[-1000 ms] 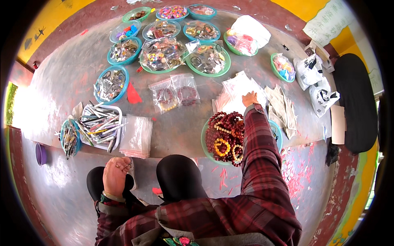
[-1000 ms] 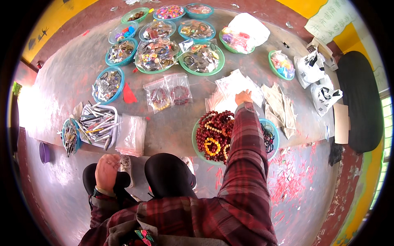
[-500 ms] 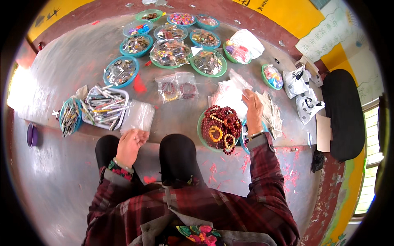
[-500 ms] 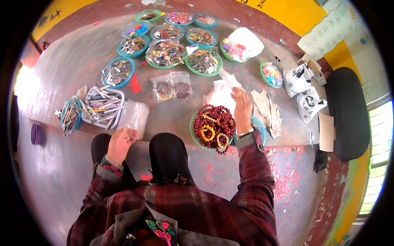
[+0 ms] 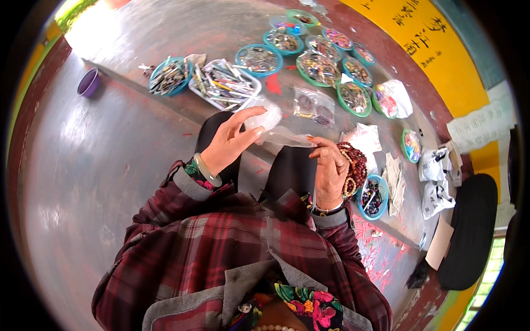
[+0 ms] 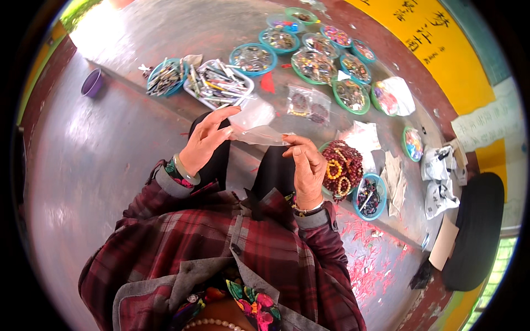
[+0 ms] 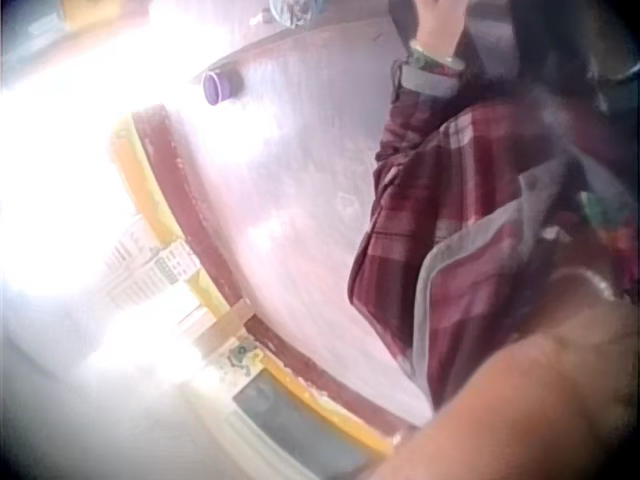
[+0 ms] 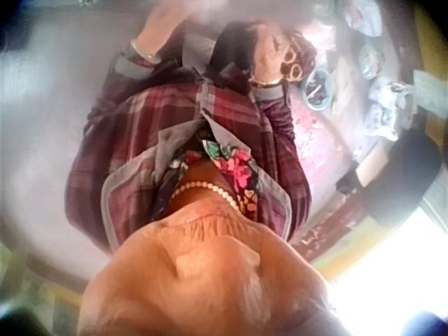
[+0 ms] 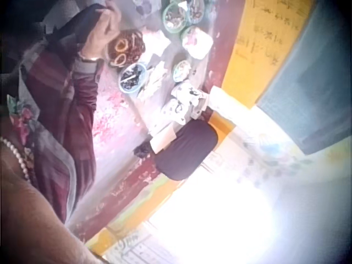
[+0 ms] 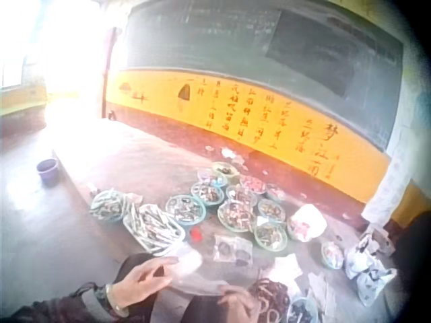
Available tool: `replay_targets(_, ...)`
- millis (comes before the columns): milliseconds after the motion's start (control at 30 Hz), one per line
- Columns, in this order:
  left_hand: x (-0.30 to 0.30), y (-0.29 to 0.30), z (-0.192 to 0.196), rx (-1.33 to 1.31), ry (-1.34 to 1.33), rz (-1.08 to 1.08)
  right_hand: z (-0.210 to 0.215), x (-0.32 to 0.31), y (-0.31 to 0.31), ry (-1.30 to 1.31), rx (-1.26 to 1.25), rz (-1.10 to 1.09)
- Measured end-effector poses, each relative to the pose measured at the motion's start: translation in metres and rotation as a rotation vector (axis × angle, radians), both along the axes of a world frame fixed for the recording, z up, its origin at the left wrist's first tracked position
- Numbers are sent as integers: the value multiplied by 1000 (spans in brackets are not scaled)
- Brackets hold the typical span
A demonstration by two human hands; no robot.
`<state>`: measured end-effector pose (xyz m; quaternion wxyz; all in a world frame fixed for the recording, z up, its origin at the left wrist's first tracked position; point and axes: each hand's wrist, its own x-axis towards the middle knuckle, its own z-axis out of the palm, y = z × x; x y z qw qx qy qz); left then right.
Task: The person sits on the floor and repeatedly picks up beaded bracelets from a green bowl, places them into small clear plastic bags, and sets the filled bags down on the floor. The person handles the beads and bags by hand without using any tools.
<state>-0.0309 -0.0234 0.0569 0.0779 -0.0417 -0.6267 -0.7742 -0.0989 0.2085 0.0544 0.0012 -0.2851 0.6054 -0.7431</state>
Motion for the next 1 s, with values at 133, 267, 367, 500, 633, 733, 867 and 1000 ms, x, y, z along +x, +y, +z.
replay_targets(133,23,-10,3,-23,15,-13,7,16,-18,17,48,51)
replay_targets(267,30,-10,-4,-166,-47,-31,9,24,-21,11,78,90)
replay_targets(367,26,-7,-12,-237,-79,-42,8,27,-21,-14,53,106)
replay_targets(500,24,0,-22,-303,-99,-15,1,30,-17,-28,65,150)
replay_targets(633,25,5,-14,-587,-147,101,4,33,-27,-105,82,114)
replay_targets(733,27,10,-15,-726,63,253,8,32,-35,-23,343,-6)
replay_targets(867,30,17,-8,-911,253,381,9,34,-50,192,520,-137)
replay_targets(1000,32,26,-7,-992,308,393,4,34,-55,405,658,-231)
